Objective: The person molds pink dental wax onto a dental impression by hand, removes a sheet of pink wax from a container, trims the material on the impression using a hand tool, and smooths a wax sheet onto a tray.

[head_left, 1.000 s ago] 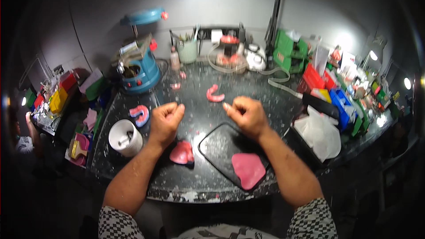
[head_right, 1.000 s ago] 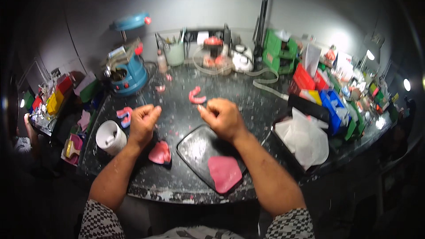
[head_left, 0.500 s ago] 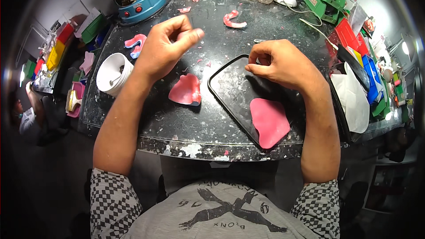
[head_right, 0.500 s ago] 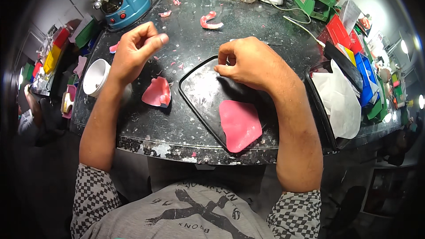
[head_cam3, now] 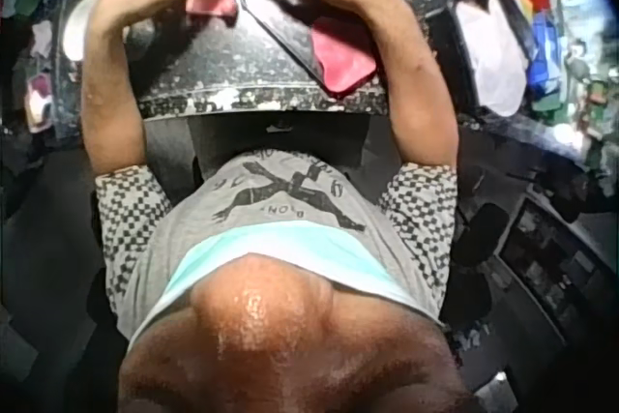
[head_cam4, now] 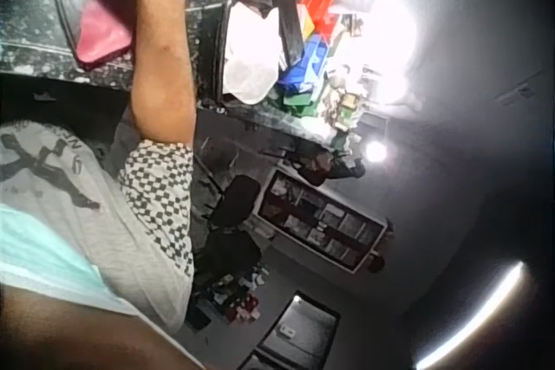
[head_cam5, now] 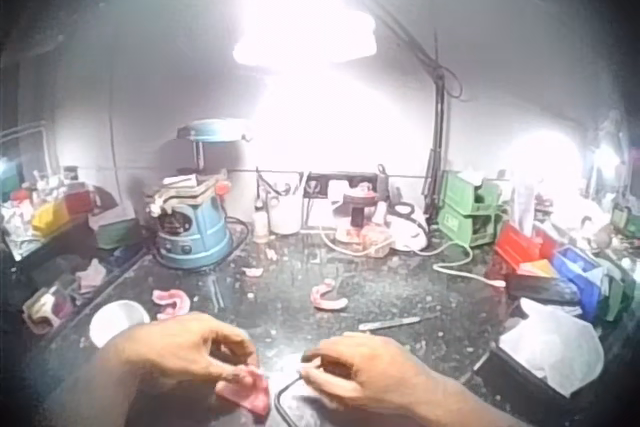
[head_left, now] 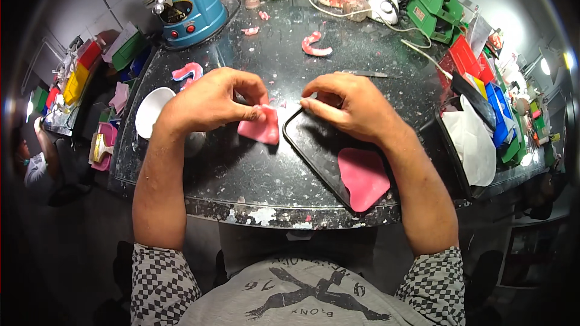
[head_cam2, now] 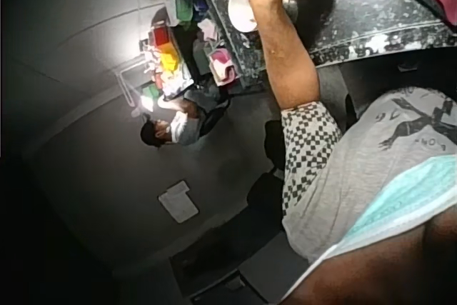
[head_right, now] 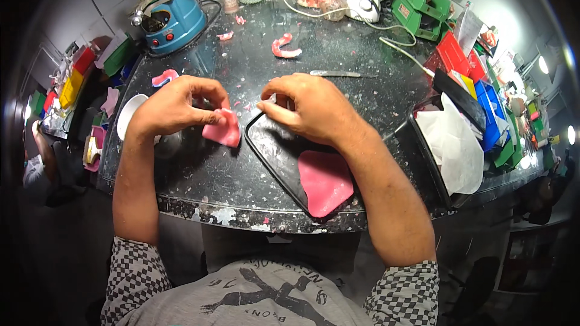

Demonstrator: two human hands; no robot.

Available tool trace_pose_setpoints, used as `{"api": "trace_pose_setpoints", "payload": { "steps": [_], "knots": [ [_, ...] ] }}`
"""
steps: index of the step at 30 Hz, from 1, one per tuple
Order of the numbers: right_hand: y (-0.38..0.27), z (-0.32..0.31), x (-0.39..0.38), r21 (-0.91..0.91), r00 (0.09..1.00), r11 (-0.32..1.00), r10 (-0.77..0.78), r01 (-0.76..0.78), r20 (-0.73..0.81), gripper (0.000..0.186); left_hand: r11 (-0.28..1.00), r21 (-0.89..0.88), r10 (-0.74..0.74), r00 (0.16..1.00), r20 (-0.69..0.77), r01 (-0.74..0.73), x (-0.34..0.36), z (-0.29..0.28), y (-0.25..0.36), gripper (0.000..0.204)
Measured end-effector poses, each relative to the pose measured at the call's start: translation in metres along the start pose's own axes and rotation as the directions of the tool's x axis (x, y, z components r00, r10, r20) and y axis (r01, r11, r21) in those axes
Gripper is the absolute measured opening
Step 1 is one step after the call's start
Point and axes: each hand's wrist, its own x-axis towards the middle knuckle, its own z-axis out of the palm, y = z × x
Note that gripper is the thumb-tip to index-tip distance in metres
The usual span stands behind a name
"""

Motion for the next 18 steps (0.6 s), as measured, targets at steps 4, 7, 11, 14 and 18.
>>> {"api": "trace_pose_setpoints", "payload": {
  "steps": [4,7,11,14,18],
  "knots": [
    [-0.010,0.007,-0.001,0.177,0.990,0.982,0.083,-0.062,-0.111,0.069,0.964,-0.165,0.127,0.907,-0.402,-0.208,0.017,0.020,0.007,0.020],
    [-0.006,0.013,0.000,0.193,0.978,0.980,0.084,-0.046,-0.191,0.080,0.938,0.030,0.284,0.717,-0.637,-0.345,0.020,0.043,0.012,0.026],
    [-0.002,0.009,0.001,0.135,0.977,0.991,0.013,0.016,-0.213,0.058,0.891,0.160,0.421,0.644,-0.639,-0.424,0.020,0.052,0.015,0.034],
    [-0.003,0.010,0.002,0.206,0.965,0.978,0.093,-0.042,-0.247,0.039,0.896,0.032,0.359,0.679,-0.641,-0.444,0.021,0.049,0.013,0.039],
    [0.003,0.010,0.000,0.070,0.943,0.997,0.053,-0.031,-0.328,0.037,0.917,-0.239,0.142,0.822,-0.552,-0.319,0.023,0.047,0.016,0.038]
  ]
}}
